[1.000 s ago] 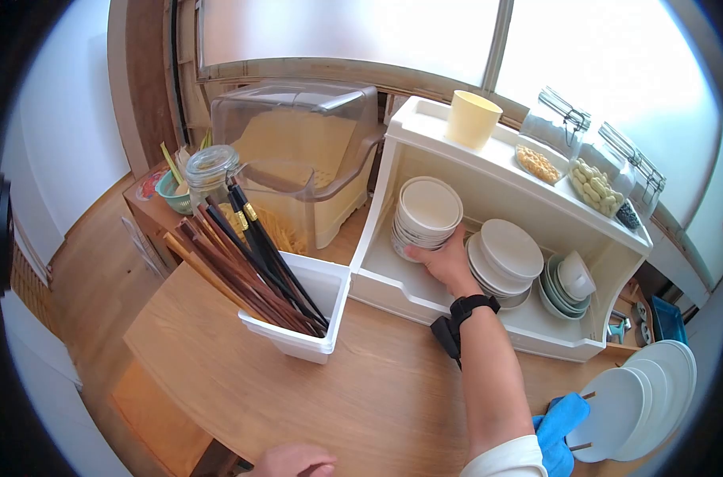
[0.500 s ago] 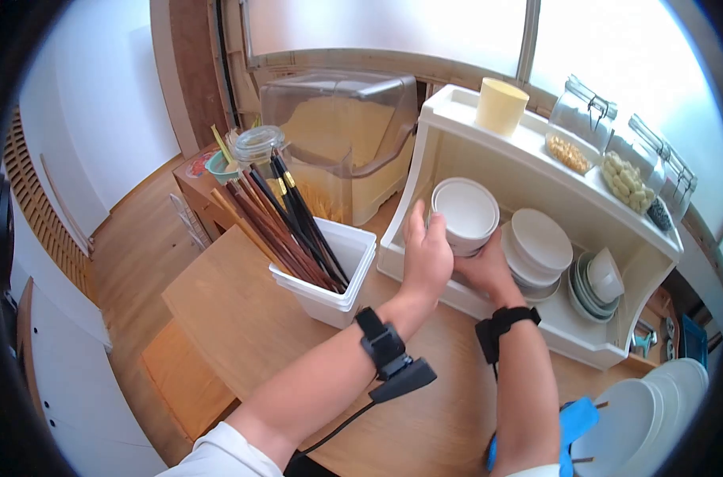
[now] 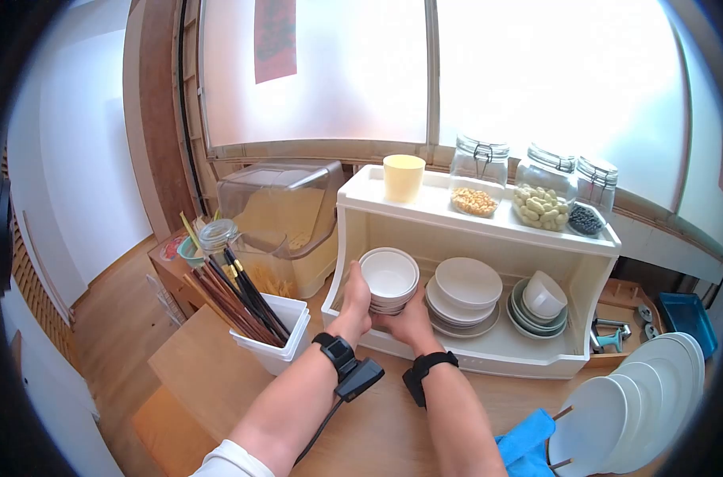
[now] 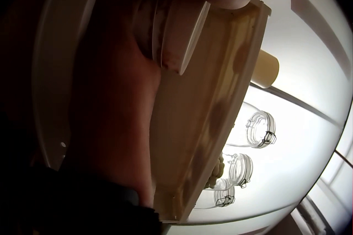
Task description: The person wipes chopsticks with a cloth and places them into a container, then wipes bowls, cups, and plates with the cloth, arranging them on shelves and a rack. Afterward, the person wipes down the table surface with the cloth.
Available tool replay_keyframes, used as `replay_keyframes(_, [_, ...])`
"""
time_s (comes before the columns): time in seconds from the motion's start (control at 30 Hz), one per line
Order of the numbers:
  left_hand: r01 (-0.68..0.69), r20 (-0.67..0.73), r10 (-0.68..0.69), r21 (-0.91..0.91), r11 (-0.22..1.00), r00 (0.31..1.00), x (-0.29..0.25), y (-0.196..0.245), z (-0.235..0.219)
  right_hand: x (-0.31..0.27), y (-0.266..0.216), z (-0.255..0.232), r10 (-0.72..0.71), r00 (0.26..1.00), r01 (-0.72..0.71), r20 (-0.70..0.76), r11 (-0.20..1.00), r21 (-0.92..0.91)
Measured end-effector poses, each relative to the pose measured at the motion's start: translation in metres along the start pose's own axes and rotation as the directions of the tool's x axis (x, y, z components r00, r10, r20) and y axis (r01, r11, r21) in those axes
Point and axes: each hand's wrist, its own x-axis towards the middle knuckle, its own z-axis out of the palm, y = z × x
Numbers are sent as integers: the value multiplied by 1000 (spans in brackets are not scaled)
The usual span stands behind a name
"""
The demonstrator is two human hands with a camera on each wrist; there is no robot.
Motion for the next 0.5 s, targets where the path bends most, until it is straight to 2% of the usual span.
replay_keyframes(0.07, [-107,-98,119,119,987,988,-5,2,4,-5,-9,-2,8,1000,-7,-19,999,33])
replay_keyframes(0.13, [-139,-53,144,82,987,988,-12,8,10,-4,-15,-7,8,1000,-7,-23,998,54])
replay_keyframes(0.2, [-219,-15,221,90,972,975,-27,21,20,-2,-24,-15,-152,988,154,-23,983,99])
replay_keyframes(0.23, [-218,-19,220,88,972,975,-35,27,24,-7,-41,-23,-197,980,197,-13,974,108])
replay_keyframes(0.33, [-206,-42,207,15,978,977,-64,40,29,-15,-53,-39,-200,979,192,49,973,128])
replay_keyframes(0.37, [-198,-40,198,1,980,979,-75,43,29,-25,-69,-47,-155,984,148,84,986,80])
replay_keyframes(0.5, [-196,17,196,-11,981,980,-119,44,21,-56,-86,-63,-152,978,151,140,988,22])
